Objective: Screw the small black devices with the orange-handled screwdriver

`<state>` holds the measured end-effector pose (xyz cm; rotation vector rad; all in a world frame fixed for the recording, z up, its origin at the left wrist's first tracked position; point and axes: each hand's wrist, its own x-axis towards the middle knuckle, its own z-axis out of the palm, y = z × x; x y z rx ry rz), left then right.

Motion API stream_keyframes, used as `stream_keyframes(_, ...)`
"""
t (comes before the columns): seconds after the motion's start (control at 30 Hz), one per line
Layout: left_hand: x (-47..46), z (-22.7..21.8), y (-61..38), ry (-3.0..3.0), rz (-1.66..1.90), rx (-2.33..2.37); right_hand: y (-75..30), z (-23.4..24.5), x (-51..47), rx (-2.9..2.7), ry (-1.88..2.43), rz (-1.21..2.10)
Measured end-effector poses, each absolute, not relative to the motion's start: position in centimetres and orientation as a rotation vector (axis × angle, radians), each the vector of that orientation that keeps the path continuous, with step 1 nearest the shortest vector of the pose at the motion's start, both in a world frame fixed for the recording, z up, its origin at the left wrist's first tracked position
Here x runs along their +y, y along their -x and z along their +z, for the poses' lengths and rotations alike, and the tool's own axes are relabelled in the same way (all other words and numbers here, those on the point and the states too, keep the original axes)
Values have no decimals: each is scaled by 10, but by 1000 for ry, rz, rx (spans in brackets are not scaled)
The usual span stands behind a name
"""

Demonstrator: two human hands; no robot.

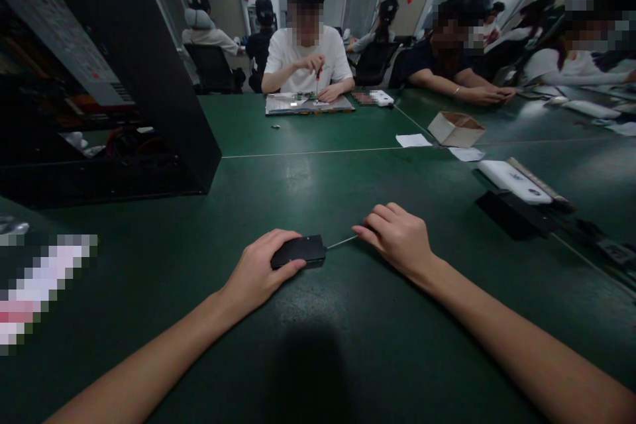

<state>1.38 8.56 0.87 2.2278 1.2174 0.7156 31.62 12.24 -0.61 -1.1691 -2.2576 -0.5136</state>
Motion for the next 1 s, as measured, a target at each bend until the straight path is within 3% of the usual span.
stream_keyframes(0.57,85,4,-12,-2297,747,1195,-313,-16,122,-2082,1185,-109)
stream_keyframes(1.0,83,8,-13,-2281,715,1188,-319,-15,126,-2091,1179,-156)
